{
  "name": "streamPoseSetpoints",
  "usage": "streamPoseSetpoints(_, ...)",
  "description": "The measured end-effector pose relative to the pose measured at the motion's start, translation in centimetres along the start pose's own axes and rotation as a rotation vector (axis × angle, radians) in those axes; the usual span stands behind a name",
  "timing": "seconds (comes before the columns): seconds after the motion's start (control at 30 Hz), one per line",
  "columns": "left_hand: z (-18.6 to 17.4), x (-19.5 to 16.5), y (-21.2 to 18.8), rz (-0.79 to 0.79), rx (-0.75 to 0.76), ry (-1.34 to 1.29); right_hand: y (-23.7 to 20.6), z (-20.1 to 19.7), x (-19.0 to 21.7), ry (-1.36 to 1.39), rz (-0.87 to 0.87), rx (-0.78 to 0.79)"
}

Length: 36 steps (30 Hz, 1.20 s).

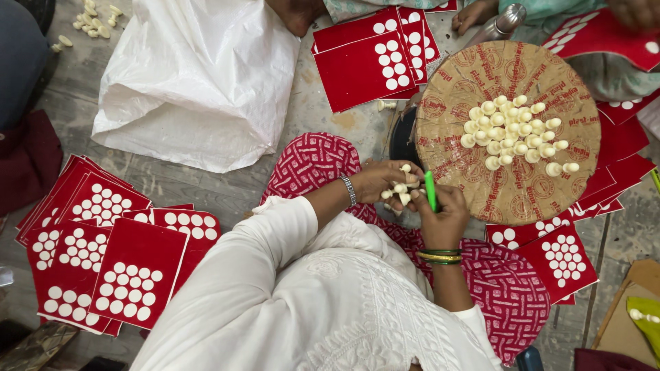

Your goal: The person sits on the floor shaping small white conical pieces by hand, rotating and pressing each piece and using a green stick to trim and smooth it, then places finished pieces on a round board with a pile of similar pieces. Red cards with white dot patterns lie scattered around the work area.

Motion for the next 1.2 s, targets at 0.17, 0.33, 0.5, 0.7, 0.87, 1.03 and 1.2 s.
streamPoseSetpoints(0.17,0.0,-0.4,-0.4,-0.033,-0.063,0.025,0.7,-0.3,-1.7,0.309,0.224,0.023)
streamPoseSetpoints(0.33,0.1,-0.3,-0.3,-0.013,-0.017,0.066,0.4,-0.5,-1.4,0.350,0.129,-0.017)
streamPoseSetpoints(0.5,-0.6,0.9,0.4,-0.060,0.025,0.089,0.8,-1.3,-2.0,0.362,0.160,-0.116)
streamPoseSetpoints(0.7,-1.6,1.3,0.8,0.002,0.017,0.187,0.6,-0.3,-3.4,0.343,0.171,-0.011)
streamPoseSetpoints(0.87,-1.7,1.0,0.8,-0.006,-0.022,0.201,0.7,0.0,-3.7,0.295,0.247,0.077)
streamPoseSetpoints(1.03,-1.3,0.9,0.6,0.002,-0.025,0.222,0.3,-1.0,-0.1,0.216,0.019,0.105)
streamPoseSetpoints(1.2,-0.9,1.3,0.4,0.003,0.054,0.238,-0.2,-1.2,2.6,-0.026,-0.118,0.135)
Point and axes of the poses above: each hand's wrist, its own y-axis towards the middle knuckle, its own z-axis out of the palm, x = y × z, the point moved 5 cm from there along y, towards the middle knuckle, and after that the axes turned 12 degrees about z, right-handed, at the moved point
